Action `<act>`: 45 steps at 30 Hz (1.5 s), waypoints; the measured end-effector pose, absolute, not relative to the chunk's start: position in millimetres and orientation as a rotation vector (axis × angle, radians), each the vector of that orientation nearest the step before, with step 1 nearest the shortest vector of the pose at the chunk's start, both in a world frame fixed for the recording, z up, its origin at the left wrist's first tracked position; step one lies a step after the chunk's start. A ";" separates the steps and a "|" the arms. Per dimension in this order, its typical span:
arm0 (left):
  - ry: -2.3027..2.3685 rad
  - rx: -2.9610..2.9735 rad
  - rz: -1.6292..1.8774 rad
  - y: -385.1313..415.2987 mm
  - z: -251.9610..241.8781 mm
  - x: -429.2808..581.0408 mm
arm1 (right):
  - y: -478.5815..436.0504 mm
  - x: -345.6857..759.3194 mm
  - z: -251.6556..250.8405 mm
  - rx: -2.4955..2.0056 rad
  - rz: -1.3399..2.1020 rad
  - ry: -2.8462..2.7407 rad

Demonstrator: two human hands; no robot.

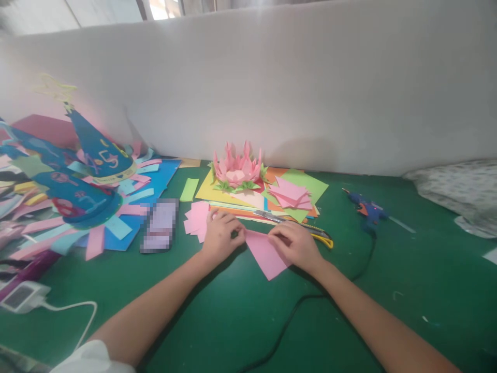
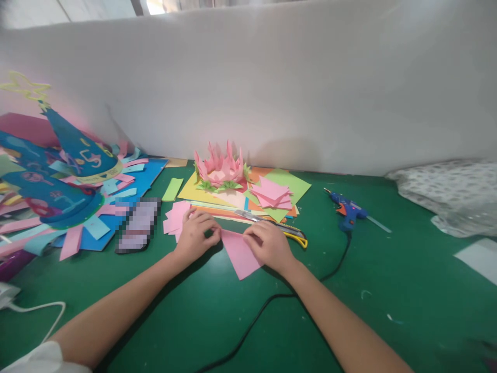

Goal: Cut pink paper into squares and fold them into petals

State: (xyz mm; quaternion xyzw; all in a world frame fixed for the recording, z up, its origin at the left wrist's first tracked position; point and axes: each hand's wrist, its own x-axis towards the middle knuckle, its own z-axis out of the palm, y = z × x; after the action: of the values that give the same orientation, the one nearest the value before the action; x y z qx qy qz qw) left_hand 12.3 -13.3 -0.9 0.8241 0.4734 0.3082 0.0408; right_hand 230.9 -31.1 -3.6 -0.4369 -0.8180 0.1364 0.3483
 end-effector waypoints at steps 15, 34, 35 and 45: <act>1.509 1.915 1.565 2.7 -5.2 -5.0 | -34.3 241.4 -5.7 -1.278 0.244 -1.618; 0.830 1.665 1.097 -11.2 0.3 3.5 | -34.1 235.1 -6.1 -0.888 0.223 -2.165; 0.823 1.663 1.038 -10.6 0.7 2.5 | -33.1 235.7 -6.6 -0.874 0.197 -2.206; 0.882 2.193 0.933 -6.9 -7.6 6.9 | -28.5 236.8 -10.1 -0.729 0.262 -2.442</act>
State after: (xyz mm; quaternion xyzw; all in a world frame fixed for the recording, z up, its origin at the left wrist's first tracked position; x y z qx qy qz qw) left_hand 6.9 -6.9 -7.6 0.8244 0.3316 0.3508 0.2955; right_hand 236.8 -28.5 -10.1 -0.2727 -0.9134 0.0978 0.2860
